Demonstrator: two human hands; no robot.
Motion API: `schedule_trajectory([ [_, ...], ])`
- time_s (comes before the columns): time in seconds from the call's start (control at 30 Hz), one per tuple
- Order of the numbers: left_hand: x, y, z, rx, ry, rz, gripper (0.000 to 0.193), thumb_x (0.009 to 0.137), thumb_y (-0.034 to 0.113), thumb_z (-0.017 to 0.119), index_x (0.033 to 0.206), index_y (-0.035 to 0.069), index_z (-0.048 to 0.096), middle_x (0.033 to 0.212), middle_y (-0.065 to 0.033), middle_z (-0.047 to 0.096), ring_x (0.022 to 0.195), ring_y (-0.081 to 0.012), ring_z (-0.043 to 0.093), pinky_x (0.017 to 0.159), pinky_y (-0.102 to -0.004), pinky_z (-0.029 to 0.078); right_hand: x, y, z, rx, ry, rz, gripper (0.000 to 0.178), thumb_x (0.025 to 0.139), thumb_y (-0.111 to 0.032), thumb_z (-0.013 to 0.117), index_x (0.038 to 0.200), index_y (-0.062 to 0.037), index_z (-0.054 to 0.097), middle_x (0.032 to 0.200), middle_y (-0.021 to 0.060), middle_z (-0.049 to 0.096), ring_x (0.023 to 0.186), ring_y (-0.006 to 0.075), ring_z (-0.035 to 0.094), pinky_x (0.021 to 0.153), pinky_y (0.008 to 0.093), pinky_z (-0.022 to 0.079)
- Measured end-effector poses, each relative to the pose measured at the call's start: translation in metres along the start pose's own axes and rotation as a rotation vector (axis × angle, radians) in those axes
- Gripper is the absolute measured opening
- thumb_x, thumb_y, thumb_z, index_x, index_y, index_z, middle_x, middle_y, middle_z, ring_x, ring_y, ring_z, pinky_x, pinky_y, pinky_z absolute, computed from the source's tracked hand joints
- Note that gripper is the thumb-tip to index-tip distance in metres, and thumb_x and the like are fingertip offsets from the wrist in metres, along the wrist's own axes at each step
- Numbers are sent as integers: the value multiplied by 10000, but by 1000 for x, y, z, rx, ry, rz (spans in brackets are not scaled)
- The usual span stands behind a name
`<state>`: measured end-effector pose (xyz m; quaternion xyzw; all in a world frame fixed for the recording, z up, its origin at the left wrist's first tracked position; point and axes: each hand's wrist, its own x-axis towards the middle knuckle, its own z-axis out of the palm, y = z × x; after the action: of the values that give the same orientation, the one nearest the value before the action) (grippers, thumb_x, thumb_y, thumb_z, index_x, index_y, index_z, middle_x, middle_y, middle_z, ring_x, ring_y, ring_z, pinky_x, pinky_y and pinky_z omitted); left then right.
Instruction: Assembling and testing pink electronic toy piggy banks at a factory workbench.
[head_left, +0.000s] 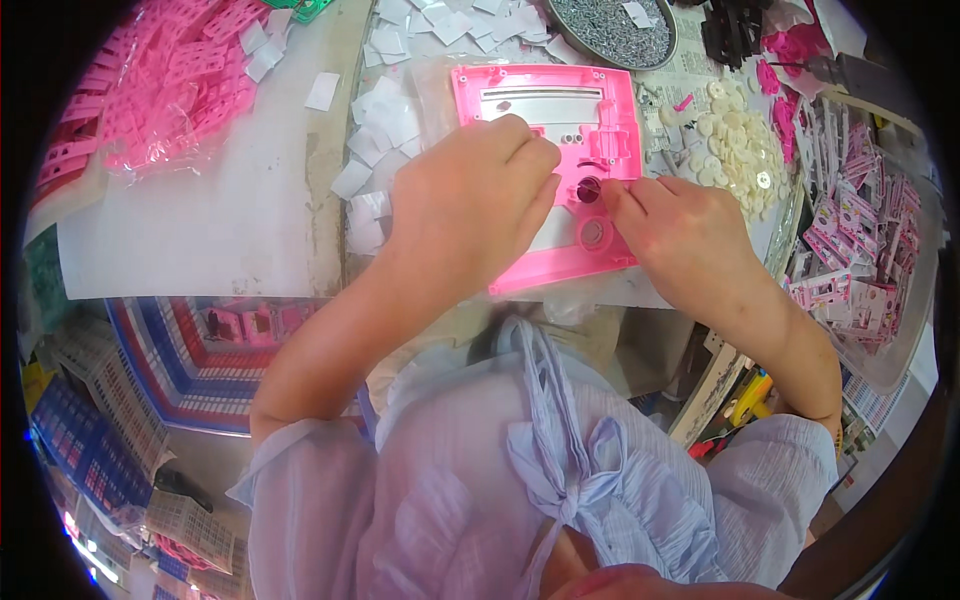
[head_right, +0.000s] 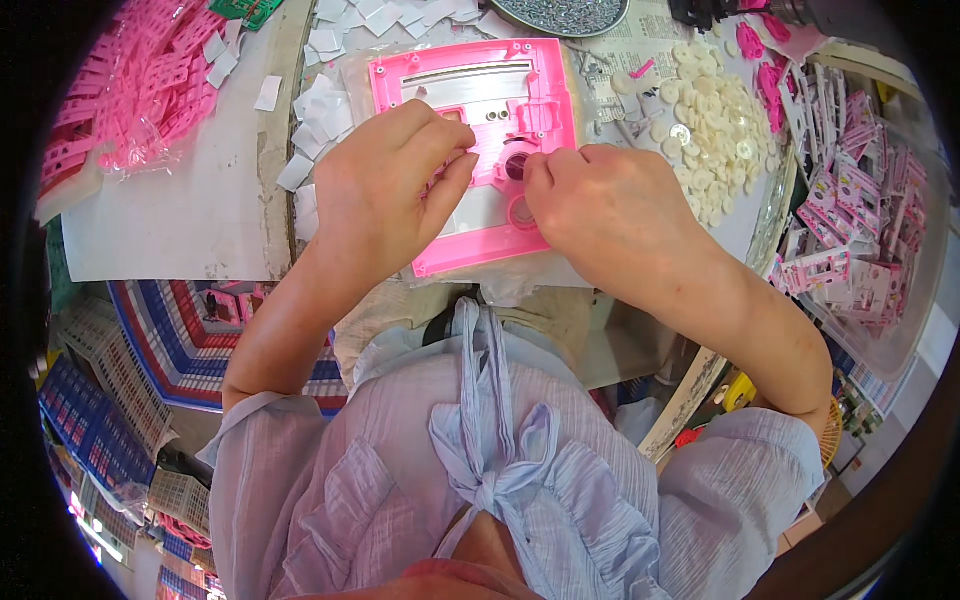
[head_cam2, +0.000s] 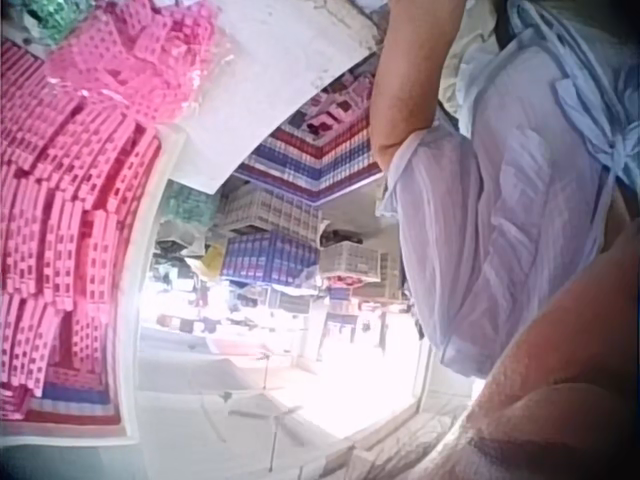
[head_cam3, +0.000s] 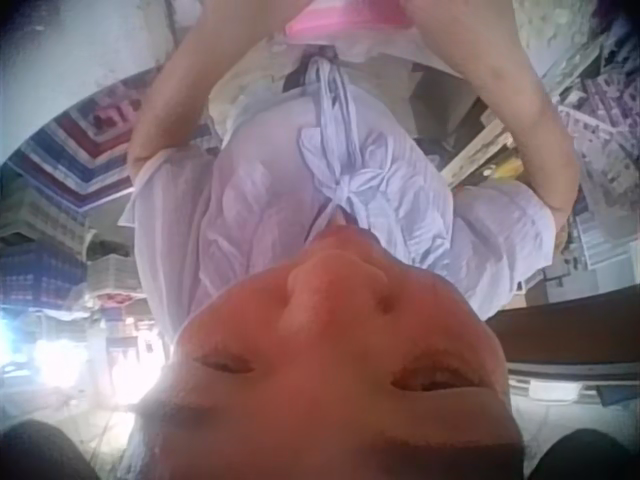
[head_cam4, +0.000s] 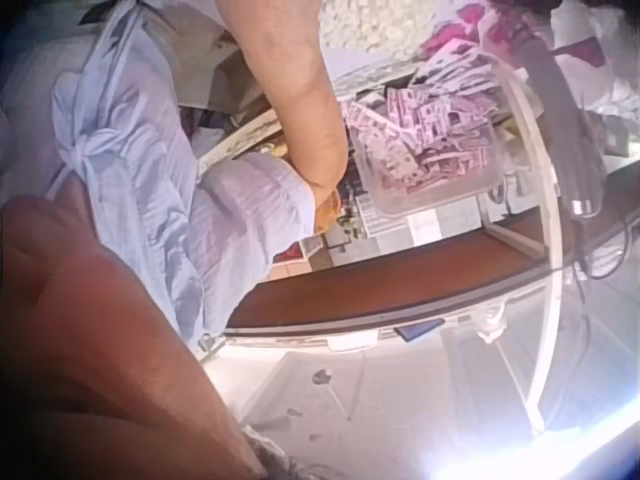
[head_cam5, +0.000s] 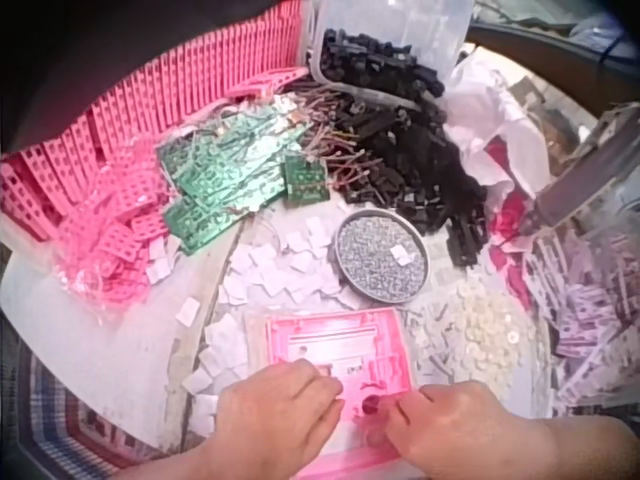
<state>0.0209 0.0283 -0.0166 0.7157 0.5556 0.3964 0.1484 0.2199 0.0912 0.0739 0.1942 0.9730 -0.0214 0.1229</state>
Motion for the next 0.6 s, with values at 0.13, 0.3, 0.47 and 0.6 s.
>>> schedule_trajectory([
  [0.13, 0, 0, 0, -6, 6, 7, 124, 798, 101, 748, 904, 102, 684, 807, -39, 631, 690, -230, 641, 554, -336, 491, -1, -2, -5, -13, -18, 25, 194, 744, -114, 675, 904, -8, 645, 767, 65, 641, 710, 212, 684, 559, 331, 558],
  [0.3, 0, 0, 0, 6, 6, 7, 125, 797, 101, 749, 903, 97, 683, 808, -40, 635, 692, -231, 642, 561, -336, 495, -11, 3, -19, 47, 4, 111, 208, 736, -111, 683, 927, -48, 628, 763, 69, 631, 699, 241, 672, 592, 342, 554],
  [0.47, 1, 0, -1, -26, 17, 27, 127, 798, 70, 747, 903, 81, 678, 806, -50, 638, 670, -230, 639, 559, -328, 491, -31, 8, -2, 404, 308, 315, 173, 868, -64, 643, 1039, -70, 616, 855, 122, 675, 741, 307, 685, 638, 396, 537],
  [0.6, 4, 4, -3, -31, -12, 6, 117, 806, 49, 741, 902, 68, 675, 801, -54, 636, 641, -218, 629, 553, -319, 484, -41, -3, 27, 910, 349, 517, 206, 944, -87, 599, 1144, -53, 567, 908, 162, 690, 760, 349, 682, 655, 422, 529],
])
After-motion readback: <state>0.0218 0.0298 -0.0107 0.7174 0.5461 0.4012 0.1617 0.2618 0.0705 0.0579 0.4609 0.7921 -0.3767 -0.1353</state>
